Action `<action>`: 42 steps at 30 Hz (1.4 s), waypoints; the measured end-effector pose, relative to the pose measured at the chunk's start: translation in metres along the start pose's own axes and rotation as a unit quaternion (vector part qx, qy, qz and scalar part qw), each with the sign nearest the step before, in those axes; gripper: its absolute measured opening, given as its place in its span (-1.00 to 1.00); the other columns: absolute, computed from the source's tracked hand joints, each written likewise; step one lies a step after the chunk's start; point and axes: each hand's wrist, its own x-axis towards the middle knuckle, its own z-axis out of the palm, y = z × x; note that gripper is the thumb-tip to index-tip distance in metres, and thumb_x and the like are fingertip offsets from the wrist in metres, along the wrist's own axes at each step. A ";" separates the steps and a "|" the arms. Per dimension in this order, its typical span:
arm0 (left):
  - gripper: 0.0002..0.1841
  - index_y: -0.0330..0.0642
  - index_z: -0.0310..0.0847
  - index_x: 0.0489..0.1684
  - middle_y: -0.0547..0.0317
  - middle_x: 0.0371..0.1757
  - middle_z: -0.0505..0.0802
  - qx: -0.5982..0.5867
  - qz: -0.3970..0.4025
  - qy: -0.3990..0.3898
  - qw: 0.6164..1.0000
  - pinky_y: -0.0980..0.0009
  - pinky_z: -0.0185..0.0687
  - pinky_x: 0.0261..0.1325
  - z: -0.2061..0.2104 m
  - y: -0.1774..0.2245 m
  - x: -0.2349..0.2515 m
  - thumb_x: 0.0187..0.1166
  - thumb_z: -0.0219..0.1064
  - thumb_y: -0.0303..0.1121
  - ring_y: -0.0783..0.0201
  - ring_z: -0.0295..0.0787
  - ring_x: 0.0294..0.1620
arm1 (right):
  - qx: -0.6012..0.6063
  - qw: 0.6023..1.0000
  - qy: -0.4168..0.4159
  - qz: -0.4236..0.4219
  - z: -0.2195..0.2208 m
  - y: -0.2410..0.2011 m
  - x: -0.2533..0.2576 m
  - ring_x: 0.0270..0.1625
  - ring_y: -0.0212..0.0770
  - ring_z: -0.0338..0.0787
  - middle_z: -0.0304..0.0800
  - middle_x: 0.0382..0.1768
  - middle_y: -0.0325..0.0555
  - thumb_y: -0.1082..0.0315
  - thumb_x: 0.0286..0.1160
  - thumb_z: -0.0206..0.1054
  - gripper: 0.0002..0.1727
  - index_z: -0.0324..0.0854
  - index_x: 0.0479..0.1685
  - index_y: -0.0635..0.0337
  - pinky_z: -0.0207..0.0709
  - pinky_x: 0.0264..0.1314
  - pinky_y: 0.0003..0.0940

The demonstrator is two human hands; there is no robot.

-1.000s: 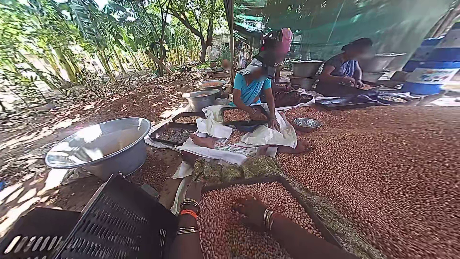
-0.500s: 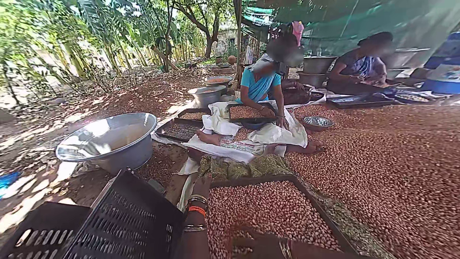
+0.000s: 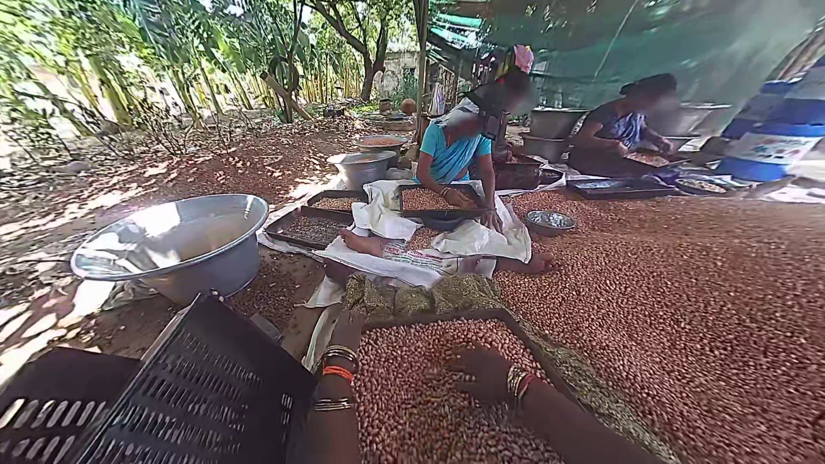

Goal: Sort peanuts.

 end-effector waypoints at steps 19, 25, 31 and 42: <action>-0.39 -0.48 0.53 0.43 -0.41 0.48 0.64 0.030 -0.035 -0.013 0.999 -0.14 0.24 0.66 -0.005 -0.002 0.013 0.92 -0.07 0.00 -0.19 0.51 0.60 | -0.026 0.990 -0.009 -0.140 0.021 -0.122 0.057 0.85 0.50 0.01 0.21 0.84 0.10 0.13 0.53 0.44 -0.44 0.65 0.47 0.23 -0.44 0.71 0.72; -0.38 -0.47 0.58 0.41 -0.45 0.48 0.64 0.059 -0.019 -0.014 0.998 -0.17 0.22 0.70 0.007 -0.010 0.023 0.91 -0.05 0.00 -0.27 0.48 0.63 | 0.078 0.993 -0.017 0.091 -0.011 -0.072 0.005 0.49 0.48 0.59 0.63 0.44 0.40 -0.03 0.68 0.30 -0.42 0.65 0.45 0.25 0.46 0.39 0.54; -0.43 -0.45 0.60 0.37 -0.38 0.41 0.71 0.020 0.001 0.002 1.000 -0.17 0.26 0.66 0.002 -0.009 0.010 0.91 -0.04 -0.04 -0.20 0.56 0.56 | 0.124 0.977 0.127 0.121 -0.037 0.029 -0.060 0.60 0.24 0.54 0.63 0.43 0.36 0.10 0.68 0.35 -0.52 0.72 0.34 0.31 0.33 0.69 0.14; -0.46 -0.46 0.63 0.29 -0.37 0.34 0.74 -0.003 0.021 0.020 1.000 -0.14 0.32 0.58 -0.003 0.000 0.000 0.92 -0.03 -0.08 -0.16 0.60 0.48 | 0.081 0.983 -0.015 -0.163 0.046 -0.041 -0.040 0.83 0.57 0.00 0.10 0.87 0.20 0.06 0.14 0.74 -0.09 0.53 0.67 -0.08 -0.18 0.70 0.67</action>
